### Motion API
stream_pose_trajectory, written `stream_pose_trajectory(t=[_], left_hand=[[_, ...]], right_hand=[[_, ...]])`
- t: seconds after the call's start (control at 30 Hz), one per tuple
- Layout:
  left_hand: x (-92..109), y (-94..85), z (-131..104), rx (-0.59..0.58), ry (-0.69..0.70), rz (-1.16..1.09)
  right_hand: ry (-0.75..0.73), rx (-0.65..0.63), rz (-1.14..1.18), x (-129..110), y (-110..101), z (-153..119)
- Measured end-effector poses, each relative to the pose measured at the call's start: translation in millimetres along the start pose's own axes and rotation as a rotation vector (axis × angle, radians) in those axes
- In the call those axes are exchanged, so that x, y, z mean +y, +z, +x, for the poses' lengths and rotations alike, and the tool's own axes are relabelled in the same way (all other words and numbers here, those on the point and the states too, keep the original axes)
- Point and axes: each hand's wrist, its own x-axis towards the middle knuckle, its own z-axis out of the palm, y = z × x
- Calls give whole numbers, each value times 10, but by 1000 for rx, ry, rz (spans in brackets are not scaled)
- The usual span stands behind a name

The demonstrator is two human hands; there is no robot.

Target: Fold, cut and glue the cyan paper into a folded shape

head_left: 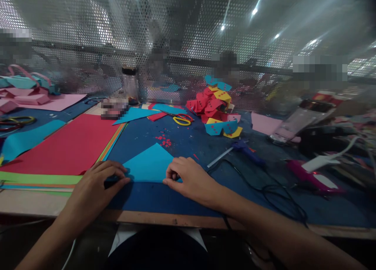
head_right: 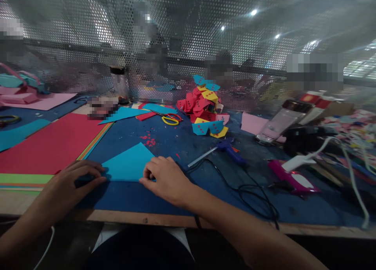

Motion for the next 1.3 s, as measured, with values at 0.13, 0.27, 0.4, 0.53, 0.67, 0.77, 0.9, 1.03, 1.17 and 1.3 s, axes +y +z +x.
stream_pose_trajectory(t=[0.13, 0.27, 0.4, 0.53, 0.67, 0.77, 0.9, 1.03, 1.17, 1.3], left_hand=[[-3, -10, -6, -8, 1, -13], [-20, -14, -9, -28, -5, -22], [-18, -13, -6, -26, -9, -22], [-2, -5, -1, -22, -30, -23], [5, 9, -1, -21, -44, -28], [5, 10, -3, -20, -49, -31], [-1, -1, -6, -9, -41, -42], [0, -5, -5, -13, -35, -43], [11, 7, 0, -2, -28, -45], [9, 16, 2, 11, -23, -23]], right_hand=[[0, 2, 8, 47, -21, -44], [21, 22, -5, 103, -28, -108], [56, 29, -2, 143, -38, -160], [52, 43, 16, 153, -55, -218], [41, 66, 4, 135, -64, -264], [14, 81, -30, 127, -50, -262], [-13, 95, -61, 141, -14, -240], [-20, 109, -82, 153, 10, -240], [6, 104, -88, 152, 5, -246], [32, 93, -86, 157, -14, -254]])
